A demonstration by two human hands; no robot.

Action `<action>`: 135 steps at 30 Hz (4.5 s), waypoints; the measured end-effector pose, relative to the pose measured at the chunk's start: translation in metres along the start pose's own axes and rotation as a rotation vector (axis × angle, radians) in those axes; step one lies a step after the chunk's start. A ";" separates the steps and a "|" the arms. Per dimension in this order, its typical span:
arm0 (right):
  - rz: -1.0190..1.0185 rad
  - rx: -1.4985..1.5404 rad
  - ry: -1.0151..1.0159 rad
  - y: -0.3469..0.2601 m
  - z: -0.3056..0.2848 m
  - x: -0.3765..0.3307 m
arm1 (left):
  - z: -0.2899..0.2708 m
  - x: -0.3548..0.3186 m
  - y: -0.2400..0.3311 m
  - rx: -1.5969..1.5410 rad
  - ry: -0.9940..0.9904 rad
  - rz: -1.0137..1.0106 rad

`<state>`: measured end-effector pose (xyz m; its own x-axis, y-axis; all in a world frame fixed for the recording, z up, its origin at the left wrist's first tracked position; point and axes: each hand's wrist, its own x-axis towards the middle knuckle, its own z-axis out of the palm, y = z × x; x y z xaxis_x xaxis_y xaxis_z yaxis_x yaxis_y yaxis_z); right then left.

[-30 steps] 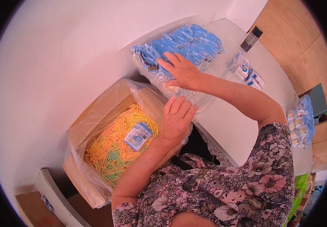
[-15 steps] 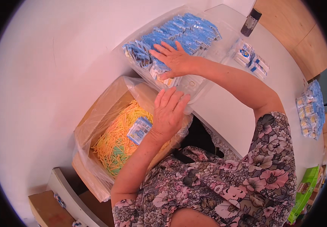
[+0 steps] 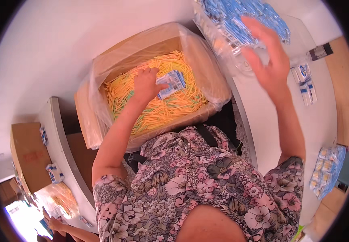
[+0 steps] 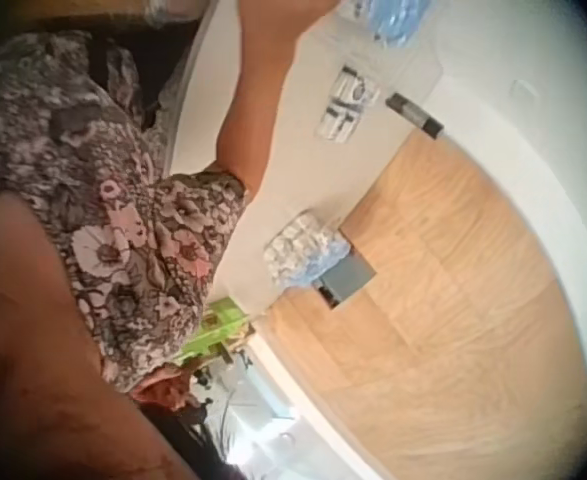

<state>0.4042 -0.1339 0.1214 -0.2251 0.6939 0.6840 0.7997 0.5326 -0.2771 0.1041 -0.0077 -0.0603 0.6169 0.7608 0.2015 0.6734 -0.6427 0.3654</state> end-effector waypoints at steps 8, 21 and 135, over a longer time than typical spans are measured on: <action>-0.119 0.090 -0.049 -0.071 0.041 -0.044 | 0.029 0.006 -0.007 -0.130 -0.284 -0.333; 0.324 0.166 -0.089 -0.070 0.145 -0.035 | -0.014 -0.011 -0.006 -1.162 -0.157 -0.289; 1.352 1.574 -0.803 -0.057 0.371 0.047 | -0.073 -0.077 -0.087 -1.497 0.611 -0.486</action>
<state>0.1416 0.0482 -0.0805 -0.5309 0.6487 -0.5453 -0.2342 -0.7307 -0.6413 -0.0316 -0.0039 -0.0413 0.0055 0.9999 -0.0148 -0.4313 0.0157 0.9021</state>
